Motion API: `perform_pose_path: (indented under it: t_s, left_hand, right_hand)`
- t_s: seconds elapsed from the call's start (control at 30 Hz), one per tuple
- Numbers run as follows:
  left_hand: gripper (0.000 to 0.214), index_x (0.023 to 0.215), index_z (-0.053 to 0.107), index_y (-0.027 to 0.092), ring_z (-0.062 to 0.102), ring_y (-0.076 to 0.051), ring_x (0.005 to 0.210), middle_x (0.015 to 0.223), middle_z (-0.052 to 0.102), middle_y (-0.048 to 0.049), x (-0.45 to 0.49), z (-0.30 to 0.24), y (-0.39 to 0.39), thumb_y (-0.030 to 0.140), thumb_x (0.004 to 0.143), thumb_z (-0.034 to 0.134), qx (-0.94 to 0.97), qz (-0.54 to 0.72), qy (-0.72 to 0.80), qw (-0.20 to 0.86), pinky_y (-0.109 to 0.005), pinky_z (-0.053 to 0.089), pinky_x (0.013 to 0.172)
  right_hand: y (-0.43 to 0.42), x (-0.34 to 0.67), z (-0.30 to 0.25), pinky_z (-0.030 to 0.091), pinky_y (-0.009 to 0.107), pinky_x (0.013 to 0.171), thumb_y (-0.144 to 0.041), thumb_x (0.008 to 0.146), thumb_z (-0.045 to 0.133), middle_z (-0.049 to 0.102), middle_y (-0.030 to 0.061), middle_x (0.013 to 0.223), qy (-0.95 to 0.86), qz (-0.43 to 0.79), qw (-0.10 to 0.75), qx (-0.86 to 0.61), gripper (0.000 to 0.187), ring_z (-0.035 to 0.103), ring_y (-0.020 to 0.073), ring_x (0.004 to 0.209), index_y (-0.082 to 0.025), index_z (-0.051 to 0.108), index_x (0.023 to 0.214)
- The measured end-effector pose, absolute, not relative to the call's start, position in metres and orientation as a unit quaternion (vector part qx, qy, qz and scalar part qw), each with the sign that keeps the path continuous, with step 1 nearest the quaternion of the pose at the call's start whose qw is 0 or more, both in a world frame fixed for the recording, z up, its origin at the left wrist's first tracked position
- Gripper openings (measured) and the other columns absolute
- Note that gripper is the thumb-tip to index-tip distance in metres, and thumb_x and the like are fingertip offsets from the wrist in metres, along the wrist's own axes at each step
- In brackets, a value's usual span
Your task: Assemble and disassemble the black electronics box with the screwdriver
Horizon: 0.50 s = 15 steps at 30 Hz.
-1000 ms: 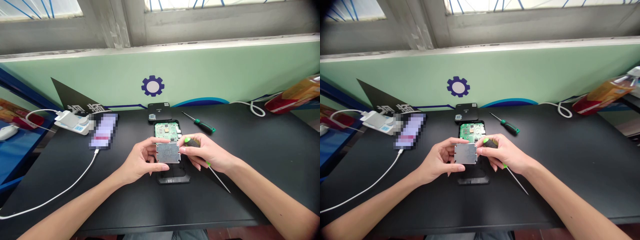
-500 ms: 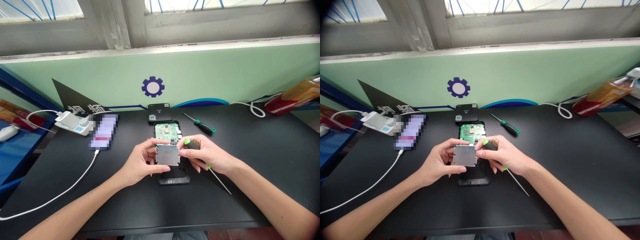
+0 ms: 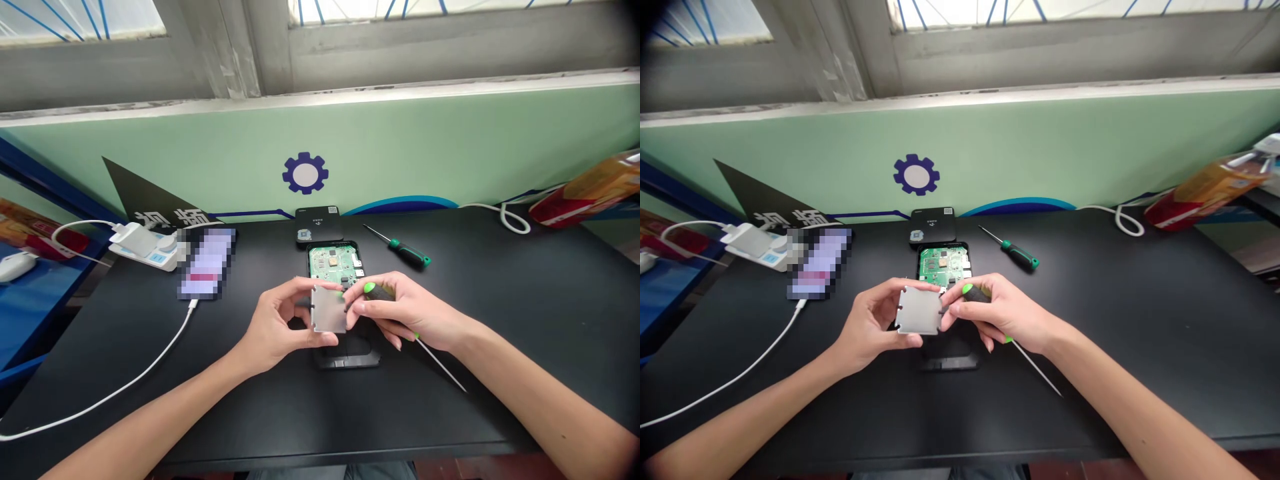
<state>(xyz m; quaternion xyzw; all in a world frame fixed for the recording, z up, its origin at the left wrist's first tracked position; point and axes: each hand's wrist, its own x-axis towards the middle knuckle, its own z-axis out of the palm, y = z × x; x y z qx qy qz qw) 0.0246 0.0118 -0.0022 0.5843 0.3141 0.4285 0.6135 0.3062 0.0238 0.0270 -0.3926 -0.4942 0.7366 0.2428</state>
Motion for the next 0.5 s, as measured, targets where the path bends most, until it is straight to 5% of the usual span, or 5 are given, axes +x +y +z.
perform_pose_path:
  t_s: [0.1,0.3,0.5]
  left_hand:
    - [0.057,0.135,0.084,0.027,0.08,-0.03,0.123,0.136,0.083,-0.011,0.024,-0.001,0.014,0.022,0.082,0.107,0.587,0.475,0.317,0.574,-0.034,0.068,0.097]
    - [0.061,0.138,0.085,0.029,0.077,-0.025,0.11,0.121,0.073,-0.0083,0.023,-0.002,0.012,0.023,0.081,0.106,0.645,0.474,0.327,0.501,-0.034,0.067,0.091]
    - [0.064,0.138,0.087,0.032,0.067,-0.018,0.092,0.114,0.063,-0.0051,0.024,0.0,0.004,0.027,0.077,0.107,0.731,0.412,0.356,0.411,-0.028,0.062,0.071]
  right_hand:
    - [0.026,0.307,0.028,0.053,0.018,0.044,-0.036,0.104,0.087,0.089,0.0136,0.113,-0.483,0.731,0.261,-0.404,0.027,0.043,0.0004,0.04,-0.017,0.085,0.122]
    - [0.028,0.309,0.03,0.045,0.014,0.036,-0.043,0.102,0.09,0.072,-0.0025,0.064,-0.449,0.745,0.272,-0.412,0.029,0.036,0.0018,0.035,-0.016,0.087,0.114]
    - [0.025,0.308,0.029,0.053,0.016,0.041,-0.045,0.101,0.091,0.089,0.0097,0.102,-0.492,0.743,0.239,-0.386,0.032,0.045,-0.0003,0.036,-0.016,0.088,0.114]
